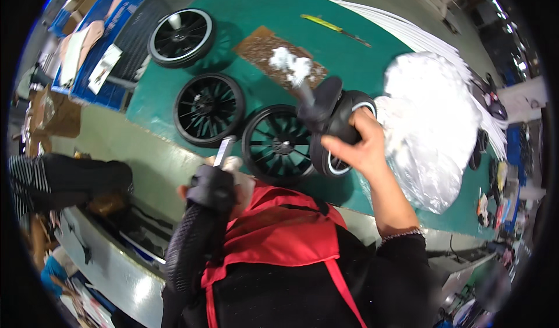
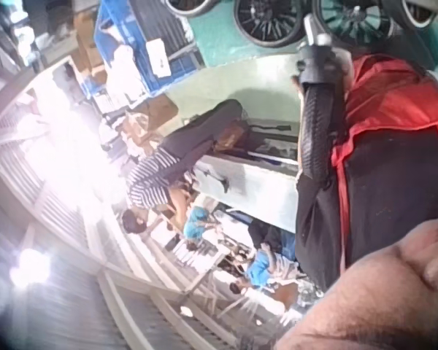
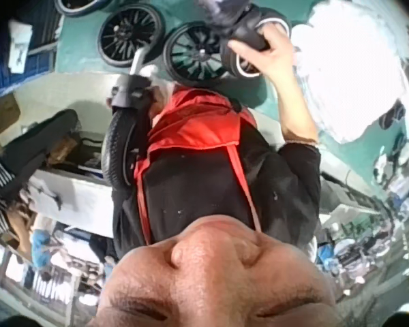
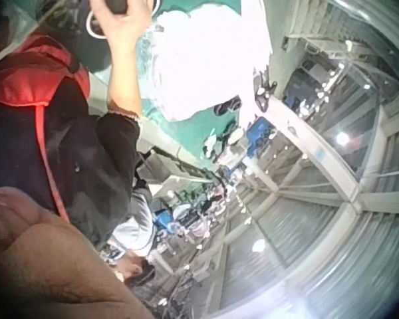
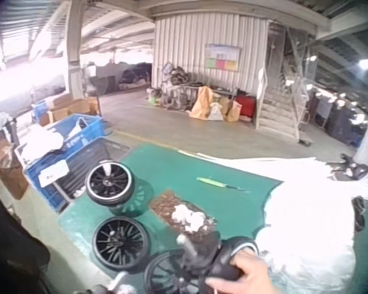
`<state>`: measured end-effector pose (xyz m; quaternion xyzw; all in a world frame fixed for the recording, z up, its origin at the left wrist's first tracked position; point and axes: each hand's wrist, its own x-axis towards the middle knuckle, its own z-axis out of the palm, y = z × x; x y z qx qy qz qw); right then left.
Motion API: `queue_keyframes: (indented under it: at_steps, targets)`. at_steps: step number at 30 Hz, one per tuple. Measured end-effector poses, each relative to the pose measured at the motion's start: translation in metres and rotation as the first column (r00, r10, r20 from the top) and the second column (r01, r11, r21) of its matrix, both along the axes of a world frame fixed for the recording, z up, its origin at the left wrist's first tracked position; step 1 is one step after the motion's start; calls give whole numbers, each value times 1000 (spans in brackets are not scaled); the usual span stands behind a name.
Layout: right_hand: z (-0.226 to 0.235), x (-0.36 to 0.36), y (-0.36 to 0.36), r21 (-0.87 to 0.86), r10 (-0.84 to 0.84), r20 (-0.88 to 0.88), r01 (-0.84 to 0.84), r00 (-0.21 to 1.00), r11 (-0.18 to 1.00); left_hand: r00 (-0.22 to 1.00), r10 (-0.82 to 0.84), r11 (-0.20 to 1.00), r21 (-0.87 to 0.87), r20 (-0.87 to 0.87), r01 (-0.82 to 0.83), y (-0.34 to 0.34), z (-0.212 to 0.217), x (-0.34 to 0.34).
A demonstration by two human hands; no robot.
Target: The person assembles small black wheels by inserting white foam spacers into the wheel hubs and attaching them to black plastic axles. The person repeatedly picks up wheels, inserts spacers, and secures them onto axles on a green workbench.
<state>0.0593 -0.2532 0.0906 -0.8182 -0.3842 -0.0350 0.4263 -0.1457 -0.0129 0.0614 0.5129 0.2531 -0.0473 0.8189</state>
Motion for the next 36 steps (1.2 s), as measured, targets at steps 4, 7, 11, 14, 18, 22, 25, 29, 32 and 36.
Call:
queue_keyframes:
  at_steps: [4,7,11,14,18,22,25,29,32,36]
  targets:
    - [-53,48,-19,-79,-465,-439,483,768,872,976,36,999,-30,217,-31,30,-27,-30]
    - [-104,90,-45,-410,-654,-335,520,678,749,943,59,984,-177,328,0,43,-41,-50]
    - [-164,102,-81,-694,-665,-116,418,738,586,874,37,932,-333,484,144,58,-63,-55]
    - [-144,81,-50,-741,-653,-129,365,747,563,803,67,924,-340,592,174,61,-59,-57]
    - [-132,39,-54,-607,-537,210,540,817,583,797,-218,945,-82,564,316,67,-58,-41]
    - [-101,1,-98,-341,-732,-77,672,677,657,961,-98,989,-81,260,123,24,-35,-45]
    - [-134,20,-214,-601,-704,-602,368,376,710,873,-291,925,-119,392,362,16,-43,-24]
    - [-127,82,-385,144,-541,-679,813,495,564,929,-290,937,-131,230,325,-7,-38,-18]
    - [-41,131,-380,646,-82,-749,752,657,127,945,-305,951,99,116,294,-24,-31,-29]
    - [-119,129,-377,130,-403,-697,657,593,743,970,-229,945,221,-79,241,-67,-10,-6]
